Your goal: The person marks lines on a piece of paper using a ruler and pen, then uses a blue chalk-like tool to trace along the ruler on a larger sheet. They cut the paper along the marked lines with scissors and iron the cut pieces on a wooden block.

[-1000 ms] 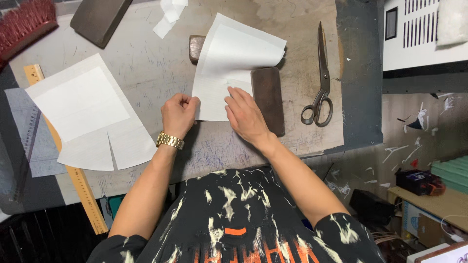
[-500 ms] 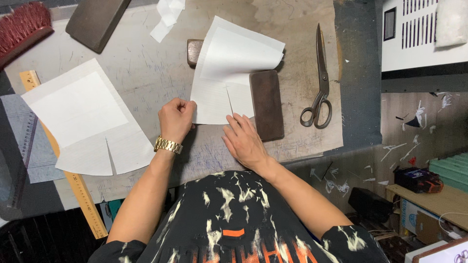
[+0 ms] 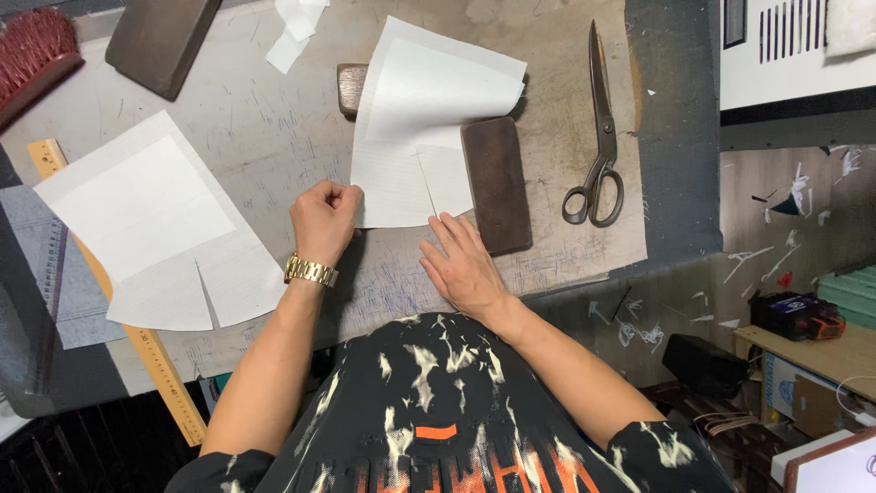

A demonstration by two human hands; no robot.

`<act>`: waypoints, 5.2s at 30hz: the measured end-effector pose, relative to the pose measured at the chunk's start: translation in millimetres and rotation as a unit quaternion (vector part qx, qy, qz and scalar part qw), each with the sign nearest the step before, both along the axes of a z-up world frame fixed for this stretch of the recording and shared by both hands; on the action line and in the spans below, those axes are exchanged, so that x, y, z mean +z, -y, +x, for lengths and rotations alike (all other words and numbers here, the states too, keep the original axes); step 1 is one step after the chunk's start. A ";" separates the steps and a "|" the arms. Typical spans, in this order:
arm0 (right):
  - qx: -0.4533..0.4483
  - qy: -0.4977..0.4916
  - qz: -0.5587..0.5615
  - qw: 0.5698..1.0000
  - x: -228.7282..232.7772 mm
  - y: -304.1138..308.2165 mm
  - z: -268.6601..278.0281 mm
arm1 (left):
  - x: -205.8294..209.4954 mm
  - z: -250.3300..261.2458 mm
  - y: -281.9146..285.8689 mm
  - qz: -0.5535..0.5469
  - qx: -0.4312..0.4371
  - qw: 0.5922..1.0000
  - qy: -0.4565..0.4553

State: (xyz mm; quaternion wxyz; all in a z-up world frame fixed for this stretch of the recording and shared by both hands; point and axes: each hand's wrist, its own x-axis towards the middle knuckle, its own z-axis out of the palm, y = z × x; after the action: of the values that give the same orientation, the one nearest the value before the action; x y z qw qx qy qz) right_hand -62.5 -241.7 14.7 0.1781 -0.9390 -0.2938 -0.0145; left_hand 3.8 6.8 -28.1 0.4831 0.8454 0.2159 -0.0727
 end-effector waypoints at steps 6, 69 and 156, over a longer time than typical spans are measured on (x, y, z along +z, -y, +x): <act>0.003 0.004 -0.004 1.000 1.4 -1.1 0.0 | 2.8 -1.1 0.4 0.013 -0.007 1.000 0.009; -0.010 0.015 -0.005 1.000 1.4 -5.9 -0.2 | 5.9 -2.3 1.9 0.013 -0.001 1.000 0.002; -0.332 -0.438 0.533 0.643 59.7 -41.9 27.7 | 70.5 54.0 -2.6 -0.436 -0.302 0.832 -0.165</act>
State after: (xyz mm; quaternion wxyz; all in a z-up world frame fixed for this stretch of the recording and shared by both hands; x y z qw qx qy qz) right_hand -34.8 -199.8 74.4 0.7389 -0.6129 0.2089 0.1862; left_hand 57.9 9.4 42.4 0.7129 0.5456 -0.0279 -0.4397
